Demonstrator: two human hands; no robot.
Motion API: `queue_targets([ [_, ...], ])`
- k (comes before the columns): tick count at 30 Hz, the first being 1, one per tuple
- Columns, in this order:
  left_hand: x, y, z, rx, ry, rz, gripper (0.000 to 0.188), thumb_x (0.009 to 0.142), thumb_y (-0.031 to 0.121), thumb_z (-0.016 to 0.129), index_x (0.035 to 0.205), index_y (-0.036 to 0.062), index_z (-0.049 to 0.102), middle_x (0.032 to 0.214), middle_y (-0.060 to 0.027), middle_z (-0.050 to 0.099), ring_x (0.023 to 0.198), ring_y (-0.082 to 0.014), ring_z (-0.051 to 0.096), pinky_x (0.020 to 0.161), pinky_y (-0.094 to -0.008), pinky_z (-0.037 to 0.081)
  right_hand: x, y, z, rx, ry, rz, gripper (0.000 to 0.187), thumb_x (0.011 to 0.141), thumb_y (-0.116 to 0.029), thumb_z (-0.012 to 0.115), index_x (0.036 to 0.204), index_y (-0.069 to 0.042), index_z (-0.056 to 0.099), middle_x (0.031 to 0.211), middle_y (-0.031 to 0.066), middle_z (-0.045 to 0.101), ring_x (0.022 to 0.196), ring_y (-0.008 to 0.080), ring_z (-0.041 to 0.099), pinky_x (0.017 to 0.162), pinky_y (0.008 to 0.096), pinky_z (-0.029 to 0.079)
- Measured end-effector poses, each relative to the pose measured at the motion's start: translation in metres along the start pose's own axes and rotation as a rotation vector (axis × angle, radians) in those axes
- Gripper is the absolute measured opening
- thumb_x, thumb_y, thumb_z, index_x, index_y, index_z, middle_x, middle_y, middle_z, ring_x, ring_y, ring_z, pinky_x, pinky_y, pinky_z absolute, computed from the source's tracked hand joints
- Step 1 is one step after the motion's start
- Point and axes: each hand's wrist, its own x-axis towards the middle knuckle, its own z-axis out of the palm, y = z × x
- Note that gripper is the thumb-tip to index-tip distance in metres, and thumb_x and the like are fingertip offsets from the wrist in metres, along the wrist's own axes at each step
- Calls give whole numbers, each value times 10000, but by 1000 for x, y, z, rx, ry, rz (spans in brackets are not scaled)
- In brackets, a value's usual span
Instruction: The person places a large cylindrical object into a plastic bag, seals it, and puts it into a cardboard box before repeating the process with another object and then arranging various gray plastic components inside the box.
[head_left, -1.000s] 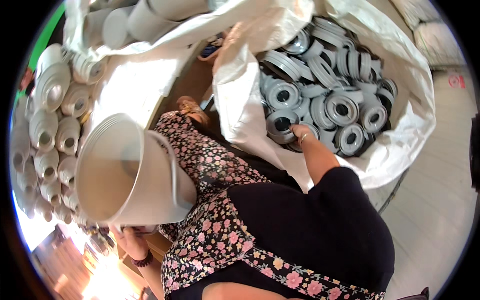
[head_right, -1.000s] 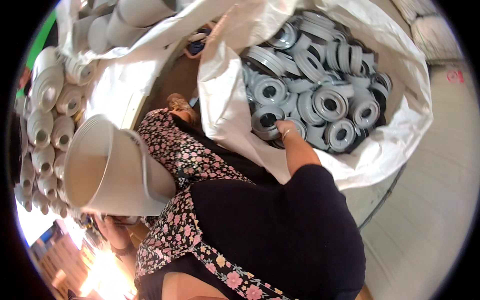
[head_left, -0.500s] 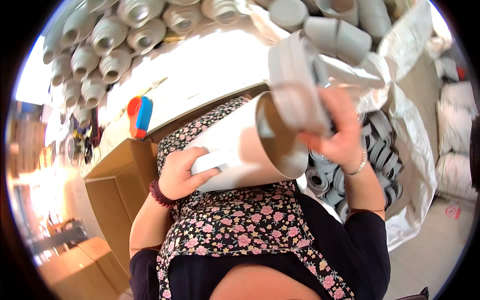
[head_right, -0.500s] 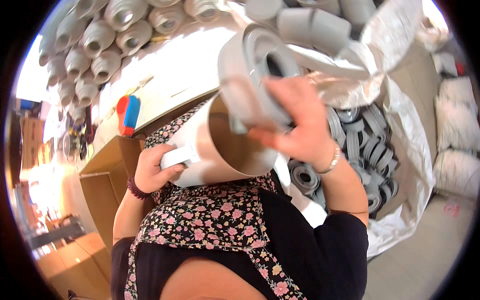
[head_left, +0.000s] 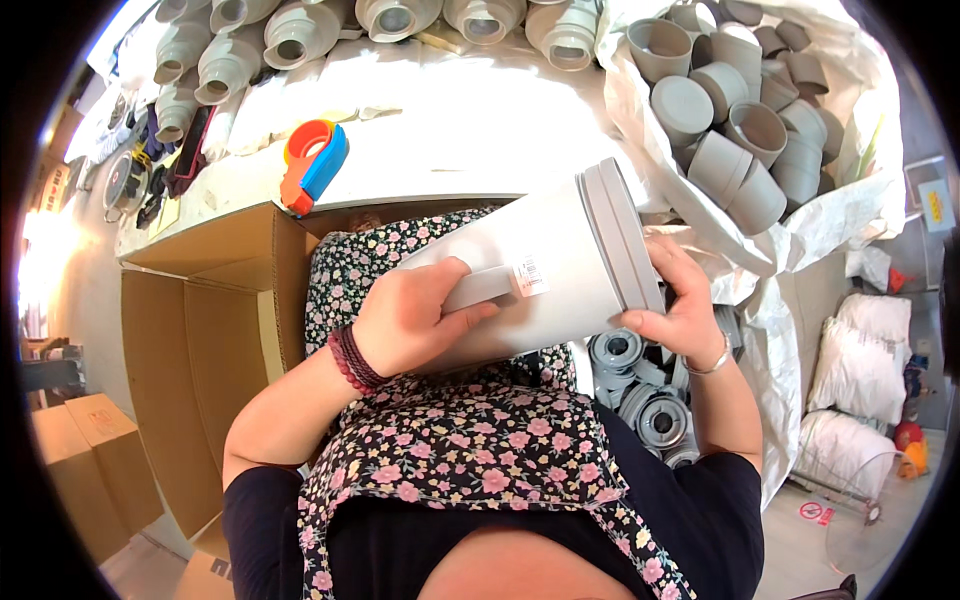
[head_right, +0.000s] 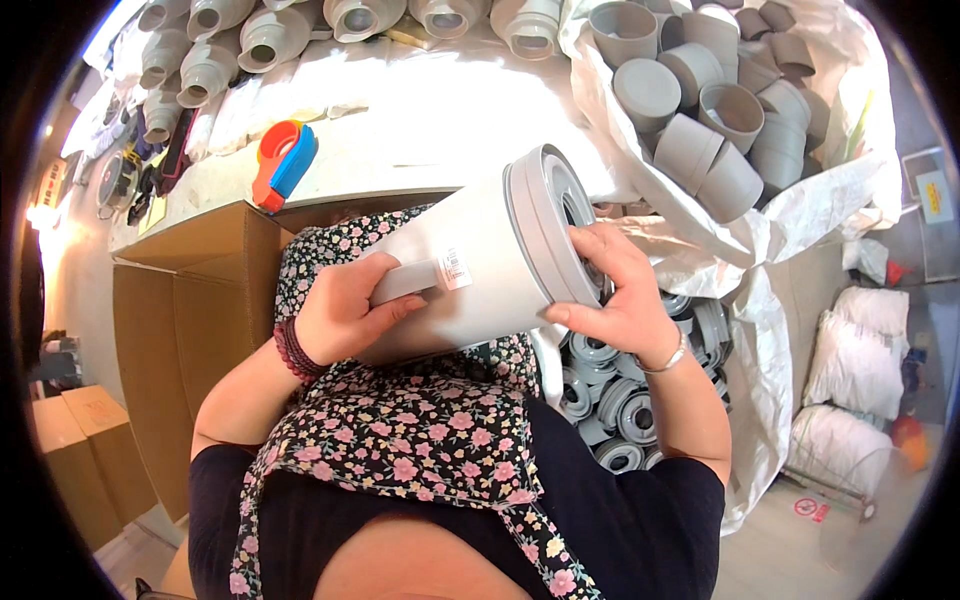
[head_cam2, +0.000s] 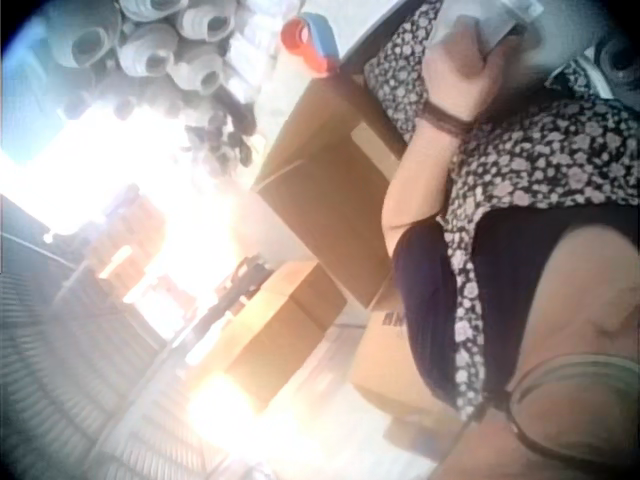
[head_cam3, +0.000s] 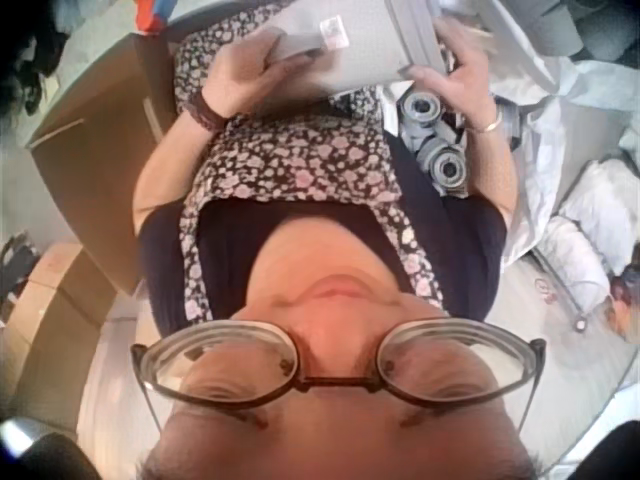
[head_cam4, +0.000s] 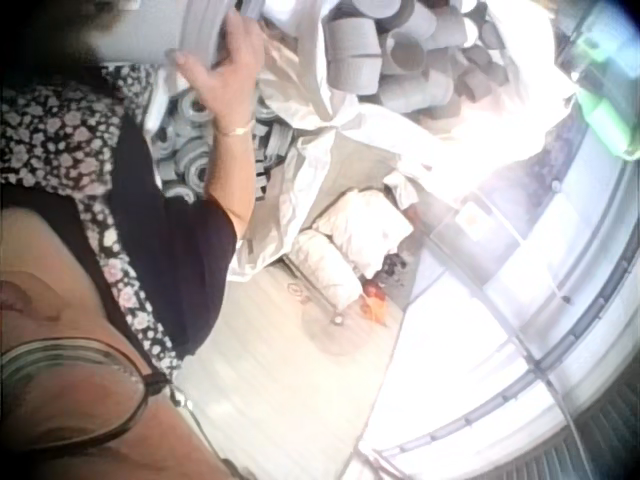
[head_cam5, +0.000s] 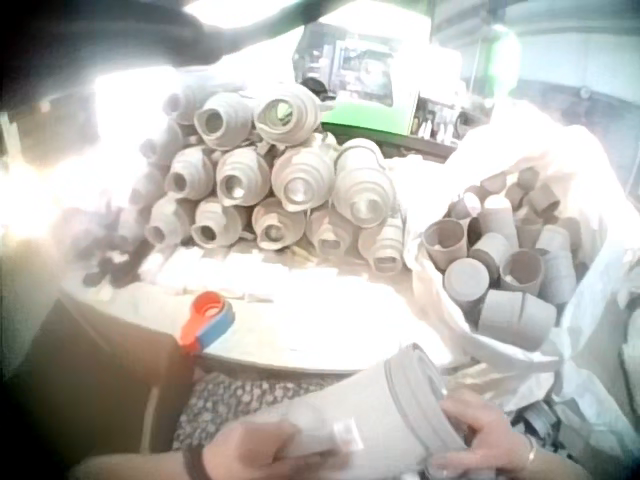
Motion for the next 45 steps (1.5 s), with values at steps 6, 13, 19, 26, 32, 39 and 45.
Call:
queue_targets([
  [6, -4, 7, 9, 77, -30, 141, 330, 837, 363, 654, 971, 68, 588, 740, -140, 616, 674, -326, 622, 591, -404, 490, 48, 55, -73, 581, 486, 125, 582, 997, -451, 312, 1139, 44, 583, 1105, 149, 639, 1068, 221, 586, 1003, 400, 398],
  [13, -4, 8, 11, 87, -27, 174, 370, 796, 335, 706, 1028, 67, 596, 822, -130, 619, 722, -326, 616, 629, -408, 486, 91, 93, -18, 628, 113, 488, 678, 1020, -462, 180, 944, 19, 652, 922, 161, 673, 997, 231, 607, 973, 357, 418],
  [19, -8, 5, 15, 111, 31, 198, 336, 793, 360, 698, 946, 82, 589, 727, -120, 605, 634, -301, 613, 561, -400, 488, 102, 72, 15, 561, -253, 539, 628, 1025, -422, 216, 1058, 37, 643, 1137, 153, 638, 1156, 223, 531, 1067, 362, 306],
  [26, -6, 7, 19, 81, 59, 195, 309, 788, 344, 710, 867, 66, 601, 655, -130, 587, 602, -313, 607, 543, -387, 492, 99, 50, 2, 201, -143, 201, 630, 1018, -444, 221, 1140, 15, 635, 1127, 134, 646, 1159, 245, 517, 1085, 371, 271],
  [32, 37, -38, -25, -473, -143, -73, 289, 856, 306, 672, 905, 32, 596, 614, -8, 533, 478, -163, 516, 467, -298, 446, 131, 69, -46, 744, 148, 284, 659, 1018, -460, 182, 1204, 37, 572, 1232, 143, 595, 1209, 241, 503, 1101, 378, 276],
  [39, 66, -107, -15, -1138, -316, -383, 463, 843, 448, 665, 1021, 37, 549, 537, 56, 384, 379, -43, 312, 349, -192, 252, 137, 119, -66, 1045, 380, 11, 601, 1010, -458, 219, 1216, 17, 525, 1207, 148, 580, 1173, 262, 515, 1041, 384, 351],
  [45, 80, -104, -1, -1064, -331, -441, 397, 873, 422, 637, 942, 42, 541, 532, 49, 382, 387, -49, 320, 352, -196, 263, 99, 130, -13, 506, 147, 269, 611, 1005, -491, 212, 1448, -87, 330, 1491, 89, 339, 1404, 220, 250, 1139, 378, 187],
])
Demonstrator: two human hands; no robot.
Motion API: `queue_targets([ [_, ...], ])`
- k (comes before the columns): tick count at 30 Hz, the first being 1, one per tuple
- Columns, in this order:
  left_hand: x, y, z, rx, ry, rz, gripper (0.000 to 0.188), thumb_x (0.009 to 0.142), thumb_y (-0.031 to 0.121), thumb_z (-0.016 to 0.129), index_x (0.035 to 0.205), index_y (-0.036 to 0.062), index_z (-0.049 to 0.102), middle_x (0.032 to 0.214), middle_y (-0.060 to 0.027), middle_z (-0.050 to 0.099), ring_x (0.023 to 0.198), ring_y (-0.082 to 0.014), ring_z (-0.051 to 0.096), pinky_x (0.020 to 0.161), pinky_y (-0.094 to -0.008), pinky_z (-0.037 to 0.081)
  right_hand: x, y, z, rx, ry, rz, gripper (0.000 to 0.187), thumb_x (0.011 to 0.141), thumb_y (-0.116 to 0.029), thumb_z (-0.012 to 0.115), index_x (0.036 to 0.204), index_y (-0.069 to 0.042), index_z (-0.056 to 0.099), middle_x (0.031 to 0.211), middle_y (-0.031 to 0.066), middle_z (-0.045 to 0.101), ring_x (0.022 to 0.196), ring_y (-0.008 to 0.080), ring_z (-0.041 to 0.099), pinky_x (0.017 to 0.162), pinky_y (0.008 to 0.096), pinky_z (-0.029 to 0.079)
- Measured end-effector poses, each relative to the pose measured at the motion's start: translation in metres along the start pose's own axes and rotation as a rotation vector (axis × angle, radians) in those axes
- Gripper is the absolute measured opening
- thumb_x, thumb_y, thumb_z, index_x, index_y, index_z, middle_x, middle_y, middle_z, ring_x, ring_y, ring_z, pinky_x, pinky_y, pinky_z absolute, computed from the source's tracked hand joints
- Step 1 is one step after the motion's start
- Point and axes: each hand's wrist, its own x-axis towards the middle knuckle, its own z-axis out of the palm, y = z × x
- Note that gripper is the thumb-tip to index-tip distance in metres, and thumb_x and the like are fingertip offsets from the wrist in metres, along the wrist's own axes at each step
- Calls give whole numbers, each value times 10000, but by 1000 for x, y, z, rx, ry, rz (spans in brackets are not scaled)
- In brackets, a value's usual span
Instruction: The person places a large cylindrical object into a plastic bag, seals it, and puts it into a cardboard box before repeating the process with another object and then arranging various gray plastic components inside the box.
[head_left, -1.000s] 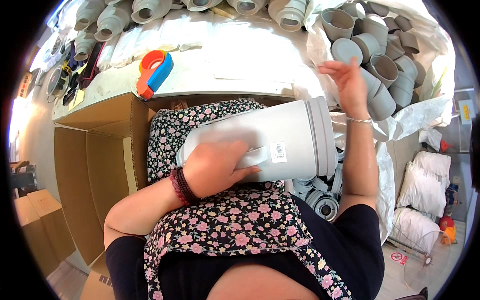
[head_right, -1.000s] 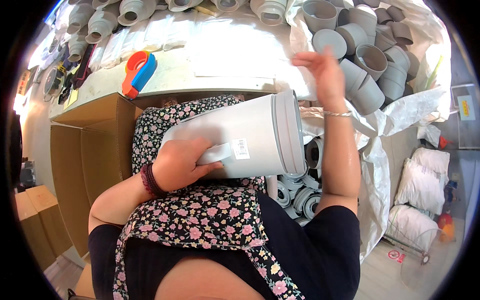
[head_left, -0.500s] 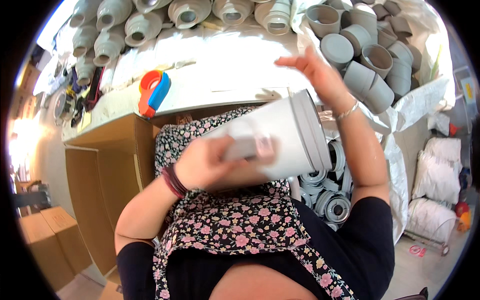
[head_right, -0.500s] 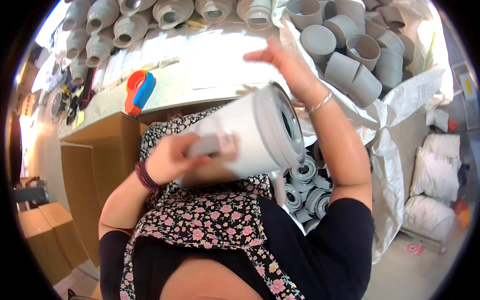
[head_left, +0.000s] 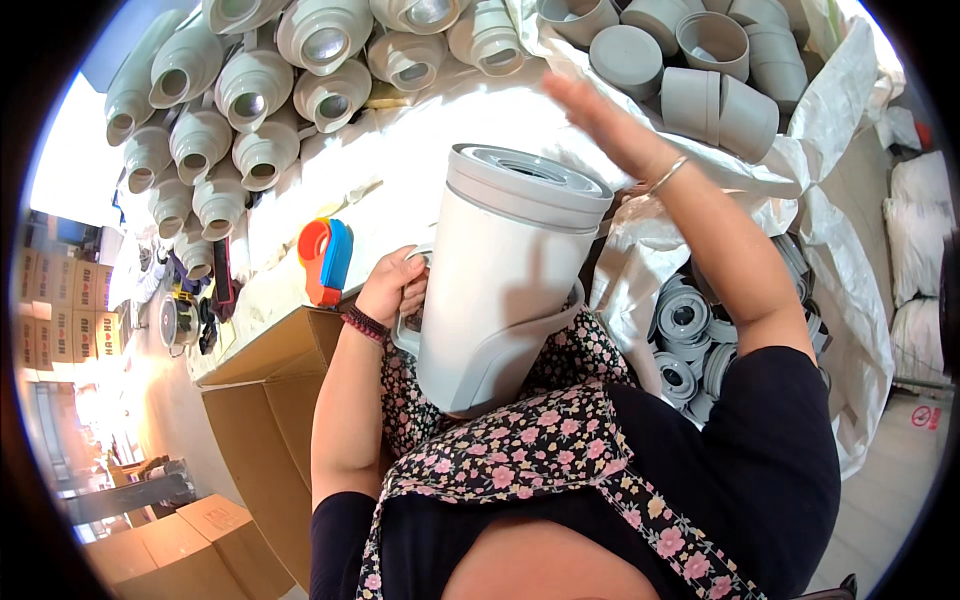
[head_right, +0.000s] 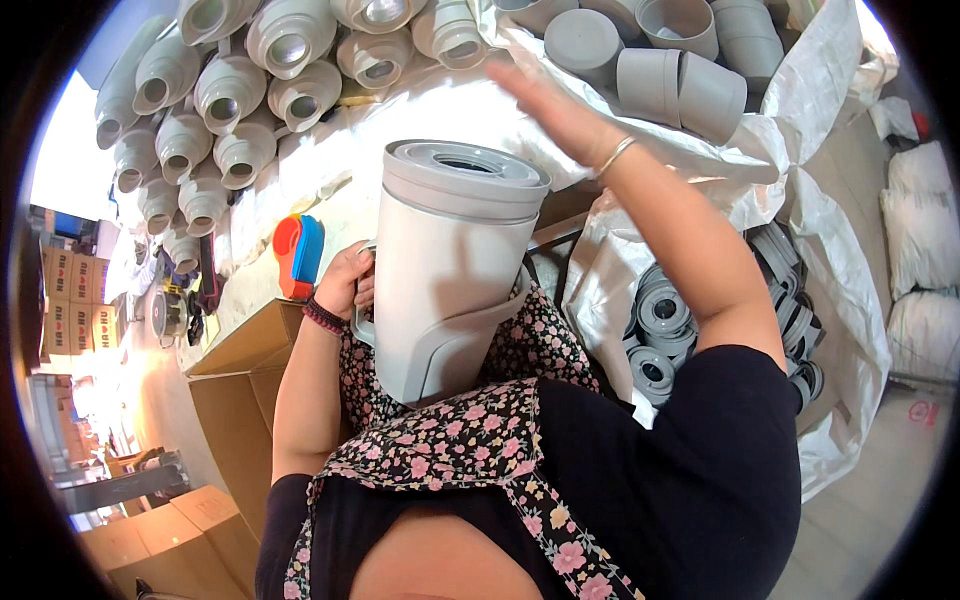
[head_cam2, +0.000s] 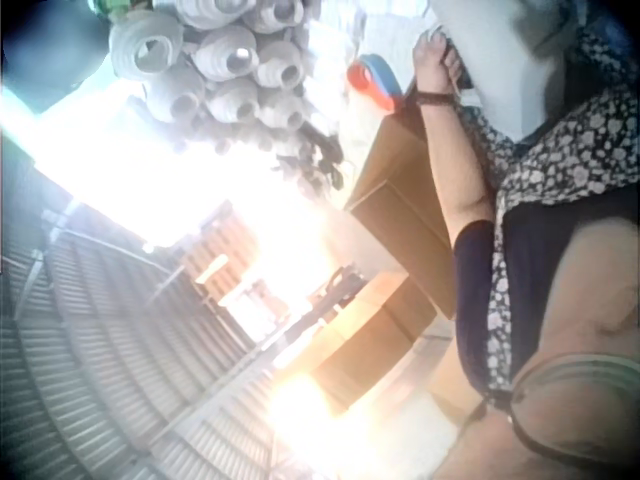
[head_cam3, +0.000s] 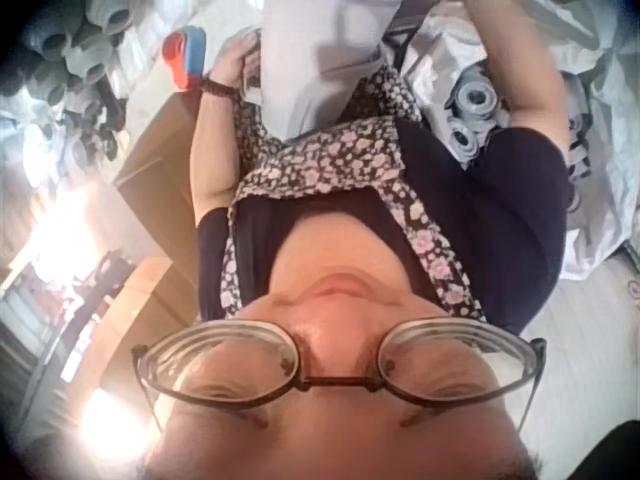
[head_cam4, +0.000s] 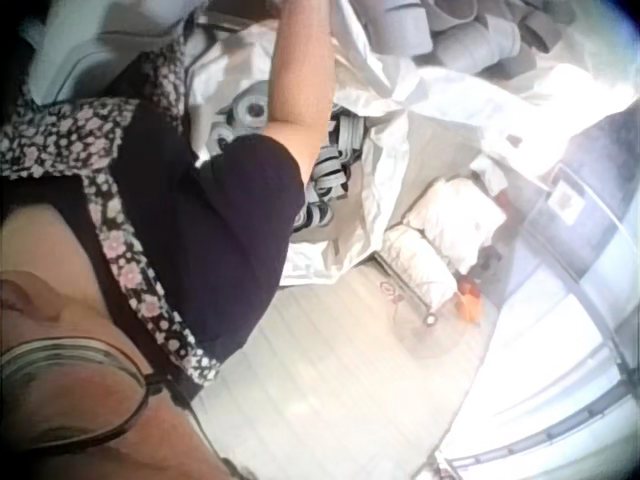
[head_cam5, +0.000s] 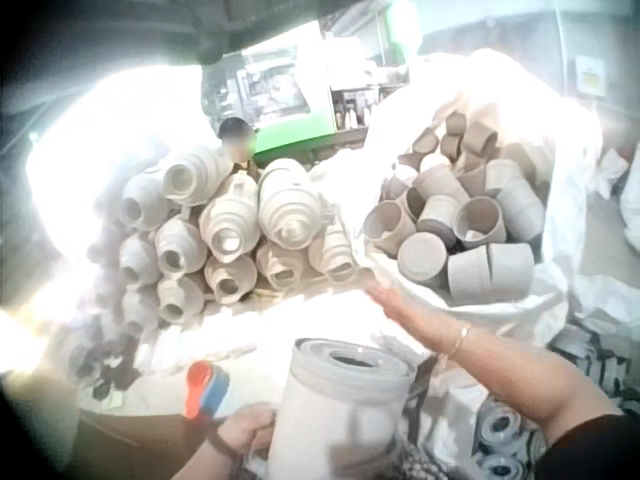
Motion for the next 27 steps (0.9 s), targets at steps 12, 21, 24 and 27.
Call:
queue_targets([
  [12, -7, 16, 41, 305, 41, 9, 313, 880, 332, 641, 936, 32, 574, 620, 10, 501, 479, -58, 434, 434, -202, 336, -25, -10, -54, 541, 122, 15, 658, 992, -523, 268, 1370, -7, 424, 1389, 144, 462, 1326, 220, 378, 1111, 364, 248],
  [21, -83, 8, 55, 415, 236, 442, 255, 869, 224, 648, 989, 4, 601, 704, -30, 598, 605, -123, 578, 549, -266, 469, 6, 4, -23, -93, 74, 176, 425, 981, -322, 403, 1119, 5, 636, 1123, 94, 644, 1087, 163, 547, 1013, 320, 352],
  [24, -103, -34, 54, -7, 551, 430, 362, 917, 334, 596, 1041, 2, 526, 633, 15, 503, 471, -69, 433, 418, -207, 354, 47, 39, 24, -128, 131, 110, 337, 902, -259, 550, 1069, 14, 655, 1089, 138, 658, 1072, 214, 570, 977, 338, 390],
  [27, -89, -48, 52, -112, 810, 391, 307, 964, 331, 518, 1017, 32, 474, 589, 11, 457, 419, -72, 389, 387, -207, 329, 70, 140, 68, -927, 51, -291, 246, 840, -192, 580, 989, -15, 662, 1014, 167, 656, 986, 291, 596, 907, 369, 438],
])
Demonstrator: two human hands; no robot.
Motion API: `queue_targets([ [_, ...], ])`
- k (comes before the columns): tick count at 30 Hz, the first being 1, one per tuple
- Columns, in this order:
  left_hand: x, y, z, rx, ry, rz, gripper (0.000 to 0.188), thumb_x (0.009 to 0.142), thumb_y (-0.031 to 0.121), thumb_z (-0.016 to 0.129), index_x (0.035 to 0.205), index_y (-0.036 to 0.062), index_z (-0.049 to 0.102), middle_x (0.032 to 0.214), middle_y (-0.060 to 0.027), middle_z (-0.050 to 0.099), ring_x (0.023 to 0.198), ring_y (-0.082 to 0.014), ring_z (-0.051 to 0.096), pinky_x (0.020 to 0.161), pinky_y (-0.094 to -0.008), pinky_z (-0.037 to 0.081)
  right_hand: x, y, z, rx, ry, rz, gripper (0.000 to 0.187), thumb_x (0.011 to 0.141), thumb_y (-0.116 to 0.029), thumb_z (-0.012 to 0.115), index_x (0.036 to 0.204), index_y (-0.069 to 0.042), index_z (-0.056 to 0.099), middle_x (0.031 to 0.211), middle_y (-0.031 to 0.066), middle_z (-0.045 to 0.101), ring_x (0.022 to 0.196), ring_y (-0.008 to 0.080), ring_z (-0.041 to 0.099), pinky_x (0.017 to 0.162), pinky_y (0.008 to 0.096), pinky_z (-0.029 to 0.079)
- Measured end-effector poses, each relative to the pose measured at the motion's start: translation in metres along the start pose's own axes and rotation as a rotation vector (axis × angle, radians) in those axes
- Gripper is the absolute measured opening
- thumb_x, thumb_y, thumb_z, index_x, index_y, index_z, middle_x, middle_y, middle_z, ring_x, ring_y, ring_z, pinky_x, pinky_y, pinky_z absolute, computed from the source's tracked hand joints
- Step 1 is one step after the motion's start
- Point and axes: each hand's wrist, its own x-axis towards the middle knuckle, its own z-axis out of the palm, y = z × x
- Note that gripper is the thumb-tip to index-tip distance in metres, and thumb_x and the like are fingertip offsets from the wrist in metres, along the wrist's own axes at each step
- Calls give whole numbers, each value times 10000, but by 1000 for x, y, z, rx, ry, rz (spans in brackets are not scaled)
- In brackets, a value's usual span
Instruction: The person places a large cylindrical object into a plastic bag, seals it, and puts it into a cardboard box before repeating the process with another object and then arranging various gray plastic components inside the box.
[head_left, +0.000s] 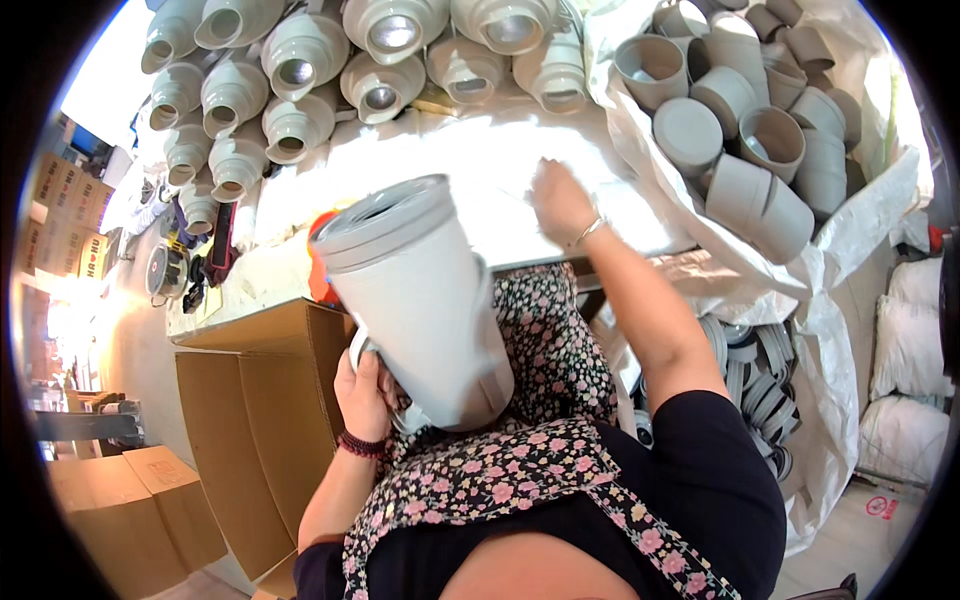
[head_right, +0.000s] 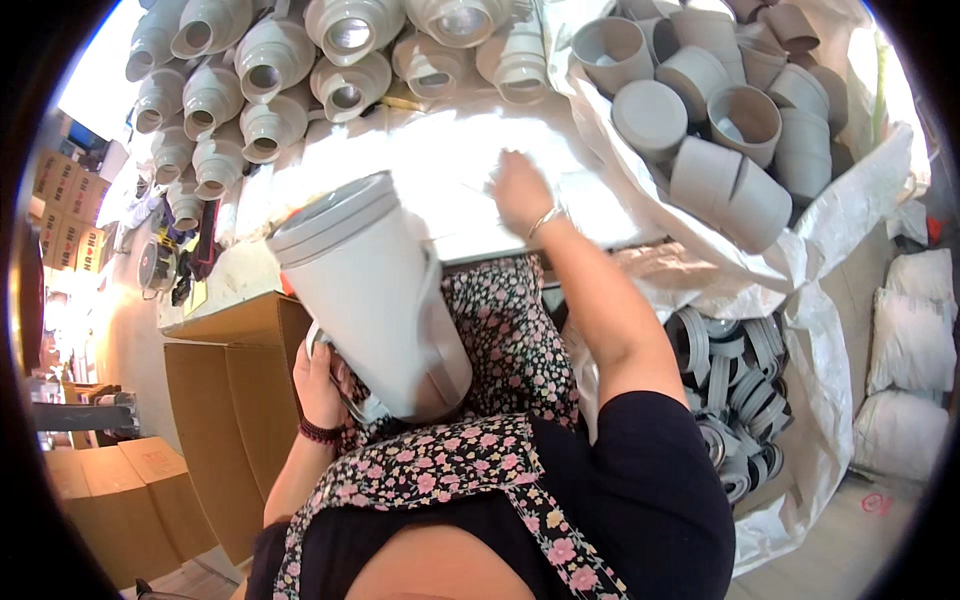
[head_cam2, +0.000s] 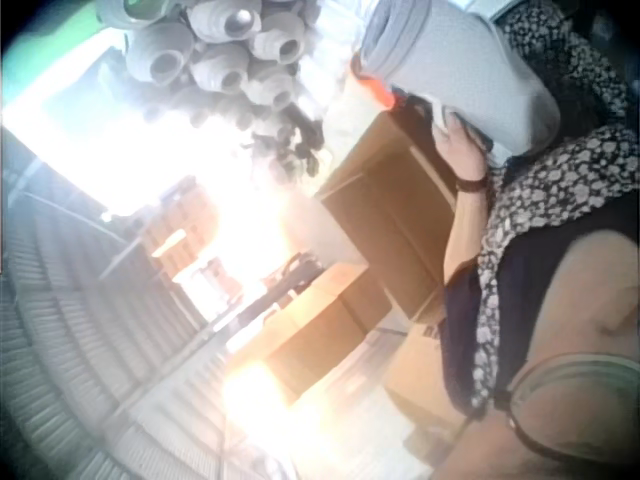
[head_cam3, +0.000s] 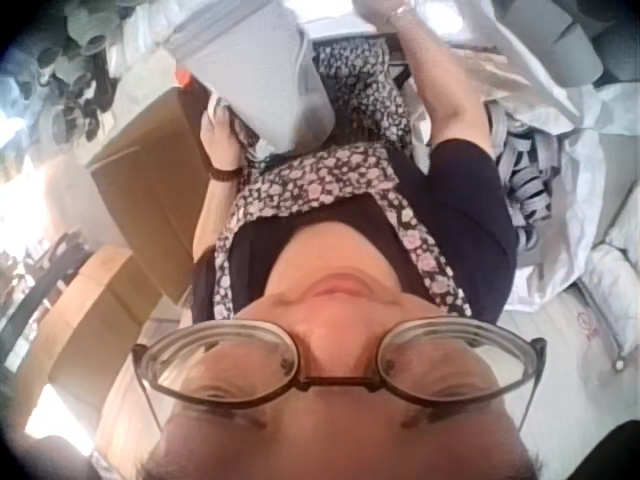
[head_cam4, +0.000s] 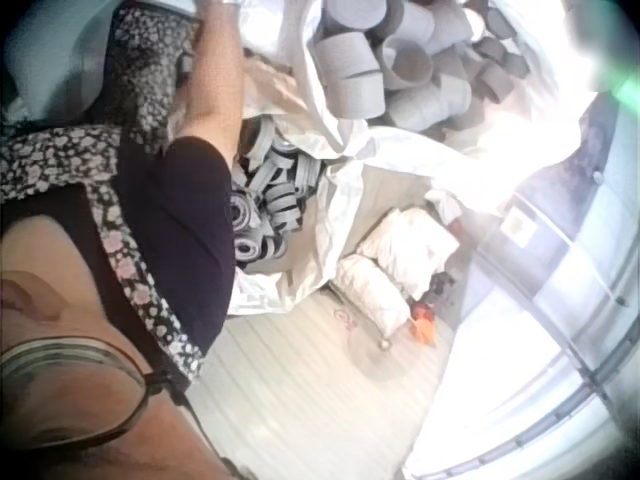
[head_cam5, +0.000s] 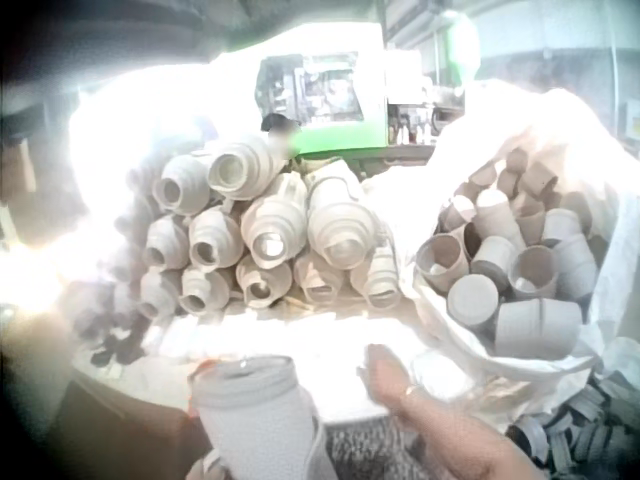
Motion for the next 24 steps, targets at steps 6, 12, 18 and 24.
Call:
queue_targets([
  [6, -27, 1, -18, 38, 19, 67, 289, 966, 290, 512, 1068, 24, 466, 629, -15, 499, 452, -88, 435, 422, -218, 377, 6, -68, -25, 174, 4, -120, 197, 825, -251, 604, 912, -105, 702, 861, 98, 683, 764, 283, 645, 736, 388, 508],
  [12, 21, 45, -37, 542, -231, 78, 147, 894, 121, 489, 918, -10, 549, 835, -50, 566, 771, -137, 532, 702, -277, 441, 37, 6, -4, 175, 269, -52, 244, 862, -289, 618, 901, -61, 696, 861, 131, 682, 755, 284, 630, 715, 341, 495],
  [18, 53, 140, -28, 529, -5, 707, 101, 810, 84, 540, 820, -7, 582, 881, -83, 570, 824, -190, 525, 779, -304, 424, -24, -49, -55, 1117, -40, 840, 283, 924, -321, 559, 955, -63, 671, 847, 43, 669, 707, 191, 606, 660, 309, 476],
  [24, 104, 185, 98, 743, -613, 935, 429, 776, 308, 725, 1088, 41, 601, 1099, -144, 617, 1001, -309, 584, 904, -393, 441, 51, -184, -156, 1772, 294, 74, 197, 919, -140, 554, 1087, -38, 565, 1213, 113, 557, 1034, 195, 562, 905, 367, 443],
])
